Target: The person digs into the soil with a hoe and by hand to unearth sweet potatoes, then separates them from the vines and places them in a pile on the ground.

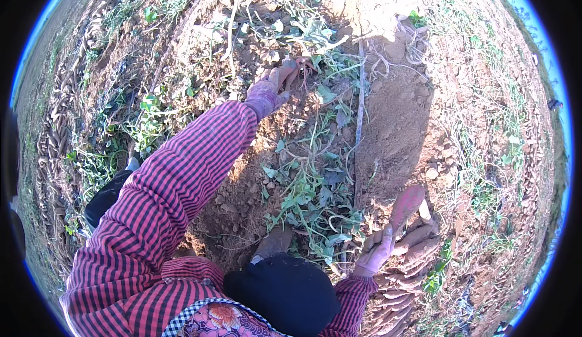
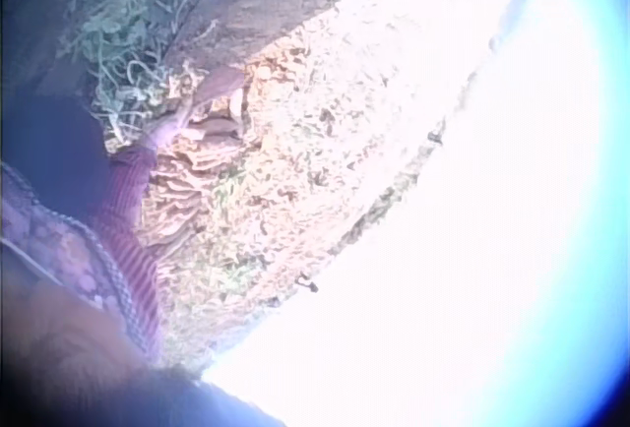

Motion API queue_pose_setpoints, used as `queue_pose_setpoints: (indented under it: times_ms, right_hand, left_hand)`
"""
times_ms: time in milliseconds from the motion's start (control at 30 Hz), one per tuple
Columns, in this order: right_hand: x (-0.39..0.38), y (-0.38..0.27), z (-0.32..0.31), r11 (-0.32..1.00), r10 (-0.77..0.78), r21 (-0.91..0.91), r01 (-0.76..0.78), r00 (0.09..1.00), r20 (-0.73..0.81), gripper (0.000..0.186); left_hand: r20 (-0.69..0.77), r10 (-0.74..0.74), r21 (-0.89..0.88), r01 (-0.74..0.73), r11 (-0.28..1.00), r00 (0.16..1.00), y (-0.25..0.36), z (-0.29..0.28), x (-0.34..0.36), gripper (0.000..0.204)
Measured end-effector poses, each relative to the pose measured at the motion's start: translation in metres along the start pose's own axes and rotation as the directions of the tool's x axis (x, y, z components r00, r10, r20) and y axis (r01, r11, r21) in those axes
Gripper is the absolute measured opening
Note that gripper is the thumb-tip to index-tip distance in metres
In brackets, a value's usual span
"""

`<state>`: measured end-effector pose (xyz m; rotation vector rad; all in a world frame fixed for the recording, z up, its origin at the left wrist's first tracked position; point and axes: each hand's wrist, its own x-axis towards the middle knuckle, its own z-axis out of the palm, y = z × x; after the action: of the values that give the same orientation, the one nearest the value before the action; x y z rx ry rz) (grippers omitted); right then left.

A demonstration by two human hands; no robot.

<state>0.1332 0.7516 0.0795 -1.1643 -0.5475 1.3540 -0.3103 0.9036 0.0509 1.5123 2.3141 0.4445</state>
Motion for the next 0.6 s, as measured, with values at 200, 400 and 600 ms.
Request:
queue_pose_setpoints:
  times_ms: [200, 400, 600]
  right_hand:
    - [0.045, 0.014, -0.054, 0.851, -0.059, -0.487, -0.197, 0.885, -0.462, 0.035]
    - [0.057, 0.146, -0.008, 0.532, -0.142, -0.844, 0.067, 0.990, -0.011, 0.035]
    - [0.085, 0.200, 0.003, -0.131, -0.109, -0.990, -0.057, 0.993, -0.043, 0.047]
  left_hand:
    - [0.049, 0.018, -0.107, -0.012, 0.994, 0.999, 0.005, 0.028, 0.090, 0.074]
    - [0.067, 0.065, -0.138, -0.055, 0.989, 0.996, 0.011, 0.055, 0.150, 0.067]
    - [0.233, -0.124, -0.219, 0.176, 0.960, 0.965, 0.001, 0.076, 0.174, 0.057]
